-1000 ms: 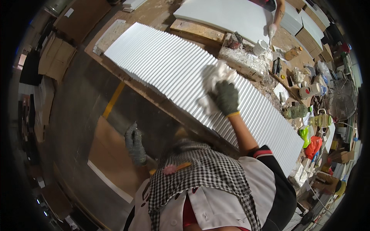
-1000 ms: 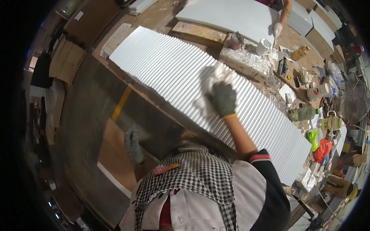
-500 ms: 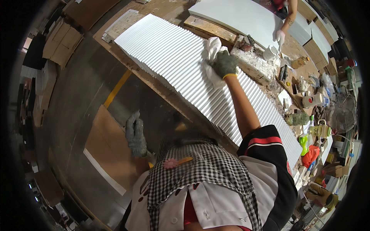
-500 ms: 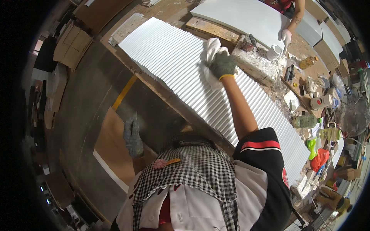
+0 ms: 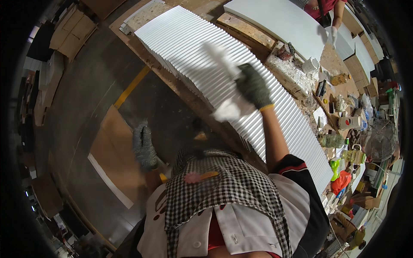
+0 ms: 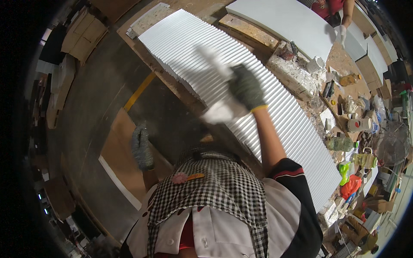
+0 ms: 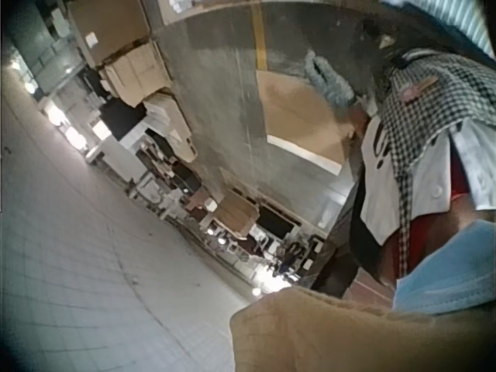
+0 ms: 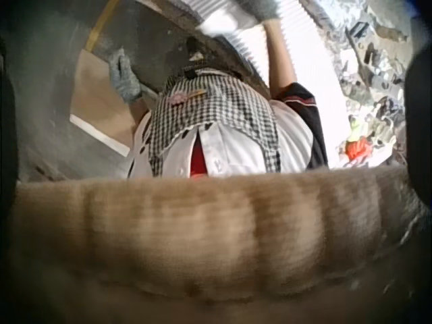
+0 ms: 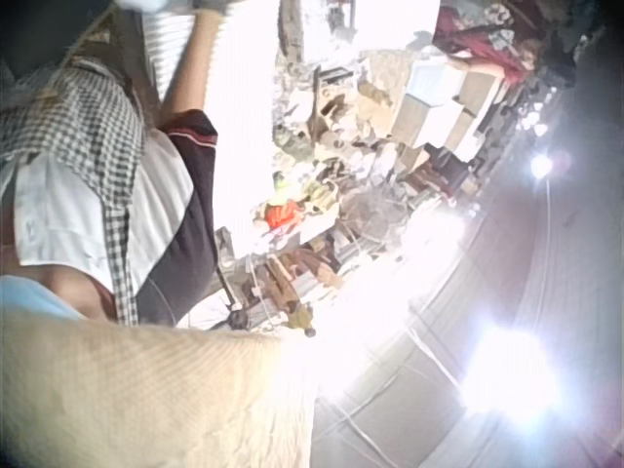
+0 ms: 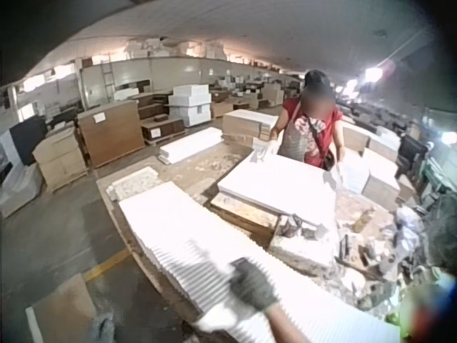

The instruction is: The person wipes a stack of white corrugated panels on a workbench using a white cloth. The person repeatedly rubs the cloth along the panel ridges and edges, then folds the cloth and continues wiping. Another person works nearby with similar panels.

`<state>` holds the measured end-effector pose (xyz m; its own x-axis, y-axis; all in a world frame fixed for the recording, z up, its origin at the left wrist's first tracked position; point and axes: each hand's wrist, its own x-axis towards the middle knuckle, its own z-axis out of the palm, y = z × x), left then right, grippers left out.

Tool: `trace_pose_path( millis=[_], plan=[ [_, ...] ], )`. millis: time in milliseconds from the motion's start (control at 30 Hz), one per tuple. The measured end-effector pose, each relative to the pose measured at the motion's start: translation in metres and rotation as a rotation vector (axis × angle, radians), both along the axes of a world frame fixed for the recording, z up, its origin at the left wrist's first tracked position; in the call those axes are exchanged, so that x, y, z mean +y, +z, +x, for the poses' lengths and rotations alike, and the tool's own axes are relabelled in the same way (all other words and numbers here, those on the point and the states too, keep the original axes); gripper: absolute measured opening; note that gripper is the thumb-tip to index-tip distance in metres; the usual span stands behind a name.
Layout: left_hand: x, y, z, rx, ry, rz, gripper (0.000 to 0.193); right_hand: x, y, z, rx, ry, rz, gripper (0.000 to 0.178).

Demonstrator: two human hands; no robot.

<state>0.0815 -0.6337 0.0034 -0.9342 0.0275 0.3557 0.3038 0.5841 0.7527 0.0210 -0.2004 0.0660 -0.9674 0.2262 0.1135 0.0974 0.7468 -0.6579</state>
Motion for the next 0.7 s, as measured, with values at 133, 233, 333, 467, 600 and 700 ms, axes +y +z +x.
trace_pose_path(
  millis=[133, 233, 333, 467, 600, 700],
  plan=[
    [0.003, -0.016, 0.012, -0.234, 0.048, 0.388, 0.028, 0.025, -0.045, 0.005, -0.286, -0.143, 0.595, 0.038],
    [0.015, -0.015, 0.013, -0.112, 0.047, 0.171, 0.028, -0.058, -0.102, 0.034, -0.415, 0.015, 0.52, 0.041],
    [0.031, -0.003, 0.004, -0.287, 0.111, 0.291, 0.028, -0.133, -0.115, 0.064, -0.715, 0.23, -0.42, 0.041],
    [0.041, 0.009, -0.007, -0.221, 0.043, 0.325, 0.027, -0.099, -0.057, 0.08, -0.143, 0.597, -0.317, 0.036],
    [0.033, -0.002, -0.002, -0.227, 0.063, 0.316, 0.027, 0.007, -0.018, 0.045, -0.144, 0.013, 0.181, 0.017],
    [0.028, -0.016, 0.003, -0.186, 0.036, 0.073, 0.027, 0.007, -0.036, 0.034, -0.304, -0.1, 0.832, 0.017]
  ],
)
